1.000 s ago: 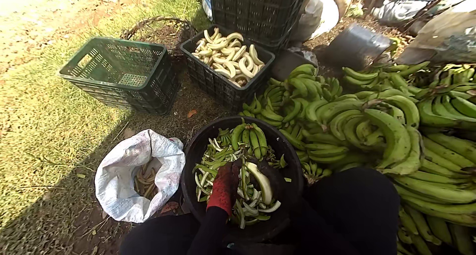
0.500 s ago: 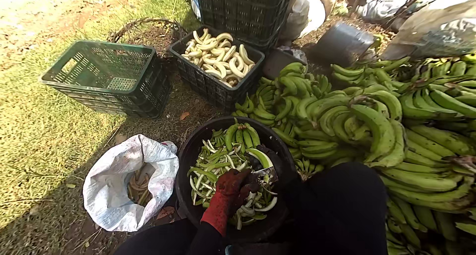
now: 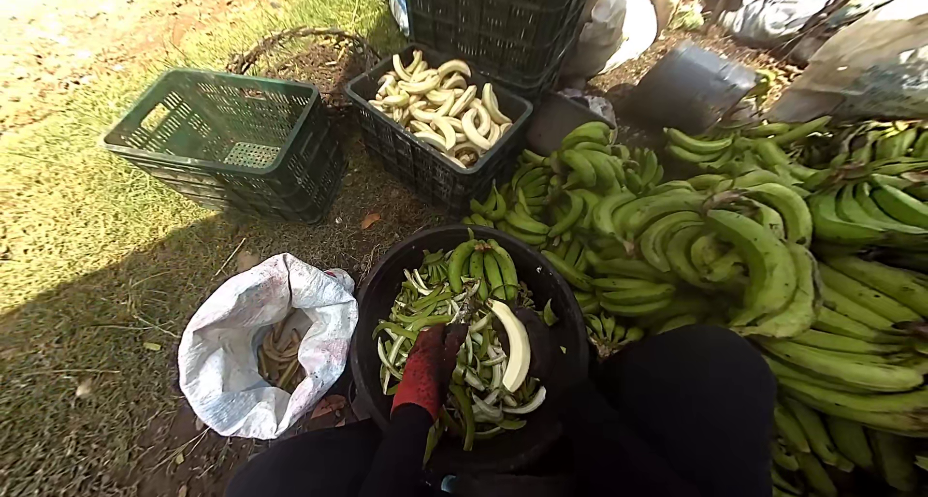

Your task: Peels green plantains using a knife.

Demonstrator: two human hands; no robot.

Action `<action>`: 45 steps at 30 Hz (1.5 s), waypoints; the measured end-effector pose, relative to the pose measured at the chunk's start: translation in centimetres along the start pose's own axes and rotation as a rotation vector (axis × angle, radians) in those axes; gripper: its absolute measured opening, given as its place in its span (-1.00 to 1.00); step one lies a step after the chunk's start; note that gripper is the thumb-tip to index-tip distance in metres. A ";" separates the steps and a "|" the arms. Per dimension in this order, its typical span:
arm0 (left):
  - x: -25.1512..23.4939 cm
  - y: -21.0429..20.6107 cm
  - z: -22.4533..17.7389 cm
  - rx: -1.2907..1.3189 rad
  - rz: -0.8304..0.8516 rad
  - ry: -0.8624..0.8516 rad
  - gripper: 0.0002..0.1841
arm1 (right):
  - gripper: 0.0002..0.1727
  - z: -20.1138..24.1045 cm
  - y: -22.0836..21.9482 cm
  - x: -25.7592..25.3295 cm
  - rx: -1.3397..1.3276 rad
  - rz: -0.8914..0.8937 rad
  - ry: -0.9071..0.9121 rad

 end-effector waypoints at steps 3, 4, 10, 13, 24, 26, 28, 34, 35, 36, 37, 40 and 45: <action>0.5 -0.4 1.9 -0.237 0.042 0.095 -0.34 | -0.45 -2.1 4.5 -1.4 -0.140 -0.184 -0.103; 0.8 -0.2 2.2 -0.247 0.042 0.107 -0.31 | -0.50 -2.9 5.9 -1.4 -0.134 -0.239 -0.104; 1.8 0.4 2.4 -0.234 0.163 0.141 -0.29 | -0.50 0.2 2.0 5.7 0.336 -0.715 -0.310; 2.2 -0.3 2.1 -0.252 0.210 0.135 -0.29 | -0.45 -0.4 4.3 -1.2 0.340 -0.667 -0.085; 3.7 -5.4 2.4 -0.348 0.670 0.032 -0.32 | -0.40 24.1 -15.6 -8.8 -0.250 0.068 0.248; 4.0 -6.0 3.2 -0.410 0.739 0.078 -0.32 | -0.51 21.3 -12.1 -10.2 -0.043 -0.070 0.159; 3.2 -6.3 5.6 -0.439 0.673 0.141 -0.32 | -0.47 16.7 -7.0 -12.4 0.131 -0.166 0.011; 0.2 -2.5 8.9 -0.356 0.463 0.209 -0.34 | -0.33 5.5 1.7 -15.8 0.422 -0.373 -0.262; -0.2 -2.0 9.0 -0.343 0.428 0.217 -0.34 | -0.26 4.3 2.1 -16.4 0.402 -0.406 -0.281; -0.6 -1.5 9.1 -0.332 0.376 0.233 -0.37 | -0.21 3.3 2.3 -17.2 0.371 -0.417 -0.300; -1.2 -0.9 9.2 -0.313 0.311 0.257 -0.38 | -0.16 2.7 2.2 -17.9 0.328 -0.403 -0.317; -2.5 1.4 9.1 -0.246 0.117 0.282 -0.43 | -0.21 4.7 -2.2 -16.2 0.345 -0.442 -0.277; -2.5 2.7 6.9 -0.142 0.101 0.264 -0.35 | -0.34 5.7 -4.5 -17.3 0.359 -0.509 -0.253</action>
Point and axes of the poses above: each hand's wrist, its own x-axis away from the middle knuckle, its own y-axis out of the back of the hand, z = x × y, the point moved 6 cm from there along -x, towards the middle knuckle, and after that the axes turned 4 degrees about -y, right-handed, at the moved point
